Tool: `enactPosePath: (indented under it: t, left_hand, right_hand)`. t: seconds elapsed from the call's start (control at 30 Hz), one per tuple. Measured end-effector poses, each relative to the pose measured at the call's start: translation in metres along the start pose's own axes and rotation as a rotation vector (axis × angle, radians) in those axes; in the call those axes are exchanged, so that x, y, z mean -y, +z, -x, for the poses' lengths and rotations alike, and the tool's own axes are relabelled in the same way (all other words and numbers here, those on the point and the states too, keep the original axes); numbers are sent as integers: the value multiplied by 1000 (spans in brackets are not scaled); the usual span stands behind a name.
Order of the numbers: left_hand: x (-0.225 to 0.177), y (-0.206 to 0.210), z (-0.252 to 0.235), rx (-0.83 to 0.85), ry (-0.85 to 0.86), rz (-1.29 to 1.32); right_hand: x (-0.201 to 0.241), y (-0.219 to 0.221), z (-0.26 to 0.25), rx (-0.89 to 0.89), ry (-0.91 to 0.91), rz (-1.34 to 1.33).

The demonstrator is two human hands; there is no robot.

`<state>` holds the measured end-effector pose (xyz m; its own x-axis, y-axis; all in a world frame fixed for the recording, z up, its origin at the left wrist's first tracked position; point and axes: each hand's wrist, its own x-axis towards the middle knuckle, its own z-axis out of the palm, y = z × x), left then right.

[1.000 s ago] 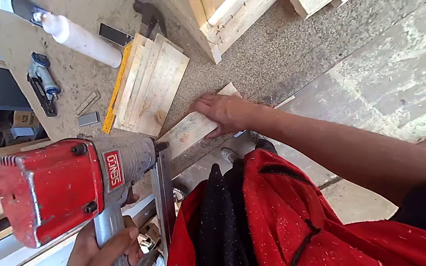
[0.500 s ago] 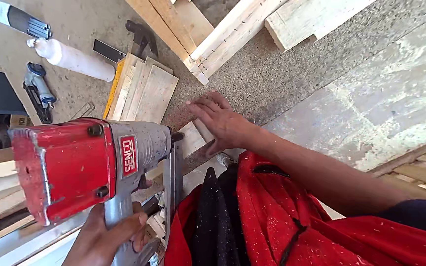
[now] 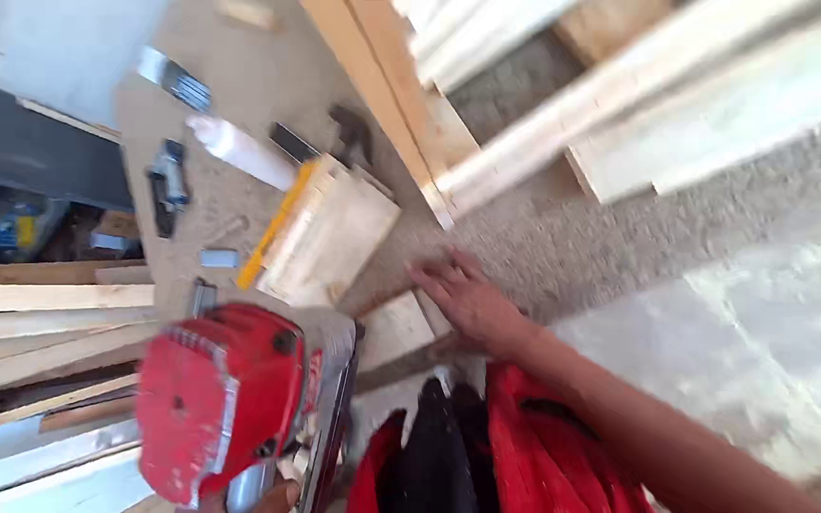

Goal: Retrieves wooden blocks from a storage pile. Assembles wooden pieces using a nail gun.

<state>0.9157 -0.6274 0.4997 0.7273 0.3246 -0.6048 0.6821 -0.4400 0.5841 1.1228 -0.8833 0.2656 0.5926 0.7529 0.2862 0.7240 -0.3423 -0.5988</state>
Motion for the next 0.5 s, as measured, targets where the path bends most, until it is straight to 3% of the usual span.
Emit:
enactPosePath:
  t: [0.17,0.33,0.43,0.5]
  left_hand:
    - [85,-47,-3,-520,-29,-469]
    - [149,-75,-67,-700,-60,-548]
    - [191,-63,-101,-733,-85,-441]
    - [202,-40,-115,-772,17,-404]
  right_hand:
    - [-6,12,2,50,17,52]
    - [-15,18,-3,80,19,144]
    - [-12,20,-9,98,17,187]
    - [-8,15,0,70,21,197]
